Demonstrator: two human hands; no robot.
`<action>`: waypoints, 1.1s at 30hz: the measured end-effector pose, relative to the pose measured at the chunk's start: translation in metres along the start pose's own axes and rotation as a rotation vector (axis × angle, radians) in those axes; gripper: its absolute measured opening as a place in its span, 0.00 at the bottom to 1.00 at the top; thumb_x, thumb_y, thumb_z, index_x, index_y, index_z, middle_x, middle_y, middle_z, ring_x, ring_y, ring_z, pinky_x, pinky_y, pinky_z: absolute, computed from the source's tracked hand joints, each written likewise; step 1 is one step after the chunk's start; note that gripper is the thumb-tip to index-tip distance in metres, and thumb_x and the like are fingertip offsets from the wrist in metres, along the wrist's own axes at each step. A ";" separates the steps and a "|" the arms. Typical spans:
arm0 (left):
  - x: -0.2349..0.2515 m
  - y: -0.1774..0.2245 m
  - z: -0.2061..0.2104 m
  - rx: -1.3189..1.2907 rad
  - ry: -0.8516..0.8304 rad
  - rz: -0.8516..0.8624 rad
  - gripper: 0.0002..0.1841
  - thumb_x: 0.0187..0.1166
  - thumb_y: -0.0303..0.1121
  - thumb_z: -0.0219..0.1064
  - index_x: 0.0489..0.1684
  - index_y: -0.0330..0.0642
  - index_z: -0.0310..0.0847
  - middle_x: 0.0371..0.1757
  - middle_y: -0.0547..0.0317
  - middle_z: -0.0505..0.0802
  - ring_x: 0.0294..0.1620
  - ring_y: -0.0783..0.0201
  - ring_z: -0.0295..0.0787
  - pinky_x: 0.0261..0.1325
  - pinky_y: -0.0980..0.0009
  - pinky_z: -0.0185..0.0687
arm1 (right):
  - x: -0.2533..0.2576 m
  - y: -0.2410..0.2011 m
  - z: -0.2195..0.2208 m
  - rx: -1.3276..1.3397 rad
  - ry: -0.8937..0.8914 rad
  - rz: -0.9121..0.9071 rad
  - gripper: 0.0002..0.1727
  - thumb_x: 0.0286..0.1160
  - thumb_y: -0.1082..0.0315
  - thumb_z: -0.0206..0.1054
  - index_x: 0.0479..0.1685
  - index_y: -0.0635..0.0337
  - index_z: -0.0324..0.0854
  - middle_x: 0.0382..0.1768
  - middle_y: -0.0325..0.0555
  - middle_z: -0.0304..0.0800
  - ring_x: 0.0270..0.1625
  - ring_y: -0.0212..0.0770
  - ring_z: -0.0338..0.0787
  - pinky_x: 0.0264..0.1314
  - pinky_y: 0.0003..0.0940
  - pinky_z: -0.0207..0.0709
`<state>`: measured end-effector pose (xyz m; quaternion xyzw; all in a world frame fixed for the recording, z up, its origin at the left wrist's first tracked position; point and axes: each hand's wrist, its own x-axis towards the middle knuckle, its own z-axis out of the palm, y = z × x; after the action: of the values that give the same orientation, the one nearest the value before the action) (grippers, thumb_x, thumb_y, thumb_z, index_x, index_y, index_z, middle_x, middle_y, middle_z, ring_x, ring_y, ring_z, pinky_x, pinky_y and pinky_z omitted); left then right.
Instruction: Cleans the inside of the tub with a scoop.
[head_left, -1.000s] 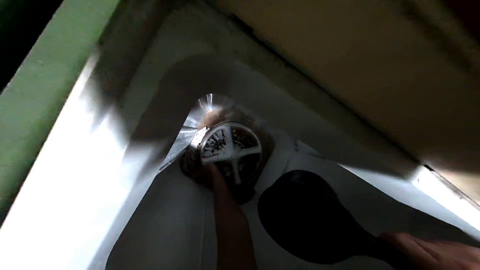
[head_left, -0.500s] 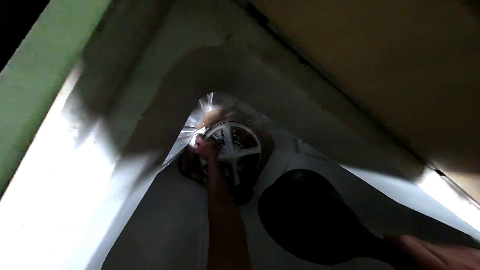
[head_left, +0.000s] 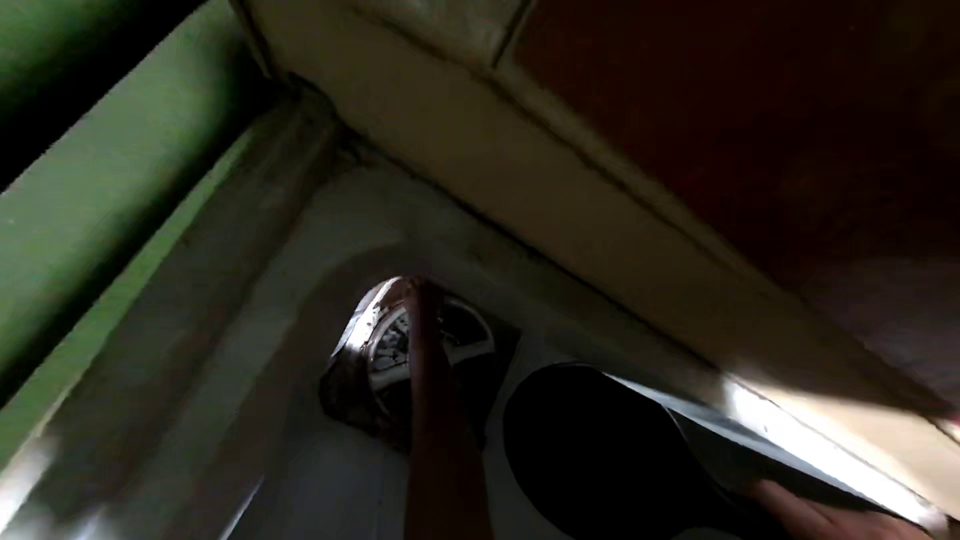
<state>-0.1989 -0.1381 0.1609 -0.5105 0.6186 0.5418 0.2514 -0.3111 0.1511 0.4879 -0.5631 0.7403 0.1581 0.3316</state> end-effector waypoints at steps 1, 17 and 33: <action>0.027 -0.017 0.032 -0.085 0.141 0.066 0.26 0.92 0.32 0.55 0.84 0.25 0.62 0.86 0.31 0.70 0.87 0.38 0.64 0.87 0.47 0.58 | 0.000 -0.001 -0.001 0.008 -0.011 0.013 0.16 0.75 0.69 0.70 0.49 0.77 0.80 0.27 0.68 0.88 0.26 0.68 0.90 0.25 0.61 0.81; 0.123 -0.087 0.120 -0.268 0.604 -0.043 0.39 0.86 0.42 0.63 0.89 0.24 0.52 0.92 0.25 0.53 0.92 0.31 0.50 0.88 0.39 0.54 | -0.002 -0.002 0.004 0.038 -0.037 0.027 0.14 0.71 0.71 0.71 0.48 0.75 0.81 0.25 0.65 0.88 0.24 0.66 0.90 0.24 0.60 0.80; 0.113 -0.080 0.116 -0.352 0.827 -0.174 0.34 0.87 0.36 0.56 0.86 0.18 0.54 0.89 0.20 0.56 0.92 0.28 0.48 0.91 0.39 0.45 | -0.001 -0.001 0.002 0.020 -0.047 0.020 0.15 0.69 0.70 0.74 0.47 0.74 0.81 0.23 0.65 0.86 0.22 0.67 0.89 0.21 0.60 0.78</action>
<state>-0.1948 -0.0624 -0.0029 -0.7689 0.5202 0.3663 -0.0628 -0.3097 0.1527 0.4866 -0.5483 0.7395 0.1673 0.3529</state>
